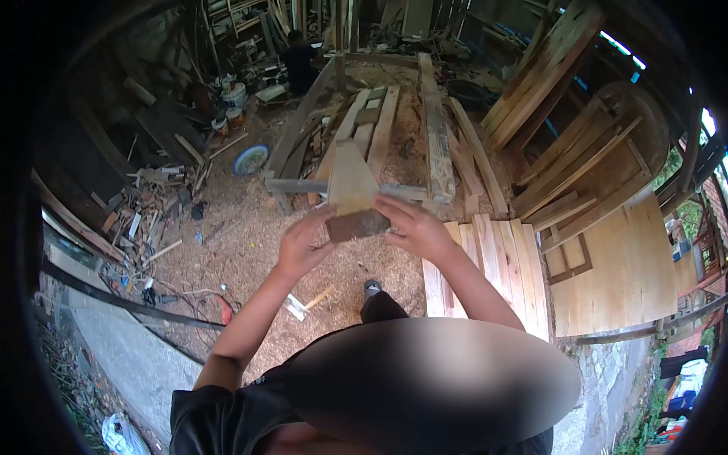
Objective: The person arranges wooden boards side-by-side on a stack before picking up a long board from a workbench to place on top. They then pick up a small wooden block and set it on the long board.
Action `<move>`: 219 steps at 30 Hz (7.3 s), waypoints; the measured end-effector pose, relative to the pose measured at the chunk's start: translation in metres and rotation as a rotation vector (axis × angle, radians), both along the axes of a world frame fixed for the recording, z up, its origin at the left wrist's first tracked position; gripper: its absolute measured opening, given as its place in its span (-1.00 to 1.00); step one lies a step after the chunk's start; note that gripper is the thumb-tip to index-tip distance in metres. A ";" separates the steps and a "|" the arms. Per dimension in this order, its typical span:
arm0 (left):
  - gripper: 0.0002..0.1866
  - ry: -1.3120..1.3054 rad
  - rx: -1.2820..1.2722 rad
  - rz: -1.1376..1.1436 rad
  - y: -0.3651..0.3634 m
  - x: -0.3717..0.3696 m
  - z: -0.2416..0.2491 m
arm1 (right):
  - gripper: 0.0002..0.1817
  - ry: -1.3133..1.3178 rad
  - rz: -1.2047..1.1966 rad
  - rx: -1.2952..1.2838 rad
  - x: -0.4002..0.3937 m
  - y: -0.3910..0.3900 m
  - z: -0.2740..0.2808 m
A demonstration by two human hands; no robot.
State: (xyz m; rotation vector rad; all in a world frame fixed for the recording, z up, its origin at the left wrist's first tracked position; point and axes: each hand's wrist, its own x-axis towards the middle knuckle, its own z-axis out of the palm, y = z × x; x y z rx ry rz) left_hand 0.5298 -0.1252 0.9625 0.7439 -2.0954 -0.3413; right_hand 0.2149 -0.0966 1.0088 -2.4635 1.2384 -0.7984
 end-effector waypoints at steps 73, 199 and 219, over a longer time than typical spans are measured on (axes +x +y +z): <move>-0.17 0.438 -0.206 -0.164 -0.687 -0.213 0.164 | 0.51 -0.521 -0.409 -0.708 -0.102 -0.618 0.210; 0.37 -0.025 0.058 -0.586 -0.846 -0.208 -0.113 | -0.33 1.143 -0.708 0.024 0.004 -0.689 0.045; 0.57 -0.280 0.077 -0.678 -0.894 -0.190 -0.192 | -0.22 1.135 -0.703 0.256 0.006 -0.688 0.021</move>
